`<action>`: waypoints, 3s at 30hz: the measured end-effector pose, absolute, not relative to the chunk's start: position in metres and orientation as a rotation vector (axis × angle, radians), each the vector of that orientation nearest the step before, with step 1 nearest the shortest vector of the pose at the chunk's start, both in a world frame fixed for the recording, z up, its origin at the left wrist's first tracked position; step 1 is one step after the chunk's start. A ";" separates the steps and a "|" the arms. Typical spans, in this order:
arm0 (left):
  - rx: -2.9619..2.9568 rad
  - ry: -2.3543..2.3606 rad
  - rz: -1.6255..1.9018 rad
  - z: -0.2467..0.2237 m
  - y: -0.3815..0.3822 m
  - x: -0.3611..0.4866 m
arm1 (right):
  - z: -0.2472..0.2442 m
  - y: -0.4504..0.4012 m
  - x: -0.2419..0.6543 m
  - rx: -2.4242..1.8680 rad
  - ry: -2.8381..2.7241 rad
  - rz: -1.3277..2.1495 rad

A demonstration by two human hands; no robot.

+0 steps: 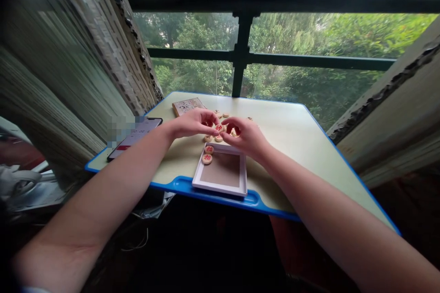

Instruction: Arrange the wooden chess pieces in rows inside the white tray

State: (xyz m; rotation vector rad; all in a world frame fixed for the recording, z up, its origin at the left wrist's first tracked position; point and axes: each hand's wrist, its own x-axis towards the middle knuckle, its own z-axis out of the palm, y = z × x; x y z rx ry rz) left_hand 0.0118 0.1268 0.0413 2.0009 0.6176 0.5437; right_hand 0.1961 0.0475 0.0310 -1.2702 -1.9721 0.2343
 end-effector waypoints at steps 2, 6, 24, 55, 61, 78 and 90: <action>1.992 0.603 0.553 0.041 0.126 0.013 | 0.032 0.047 0.196 -1.272 -1.984 0.240; 1.995 0.611 0.529 0.046 0.124 0.011 | 0.033 0.046 0.196 -1.272 -1.975 0.229; 2.199 0.905 0.156 0.052 0.131 -0.006 | 0.023 0.043 0.184 -1.138 -2.344 0.071; 1.756 0.823 -0.028 0.048 0.133 -0.005 | 0.038 0.031 0.176 -1.218 -2.501 0.248; 1.757 0.825 -0.032 0.045 0.134 -0.005 | 0.034 0.034 0.175 -1.194 -2.522 0.273; 1.843 0.831 0.017 0.038 0.142 -0.007 | 0.044 0.052 0.221 -1.610 -2.211 0.019; 1.883 0.888 0.024 0.043 0.134 -0.004 | 0.049 0.045 0.217 -1.392 -2.590 -0.029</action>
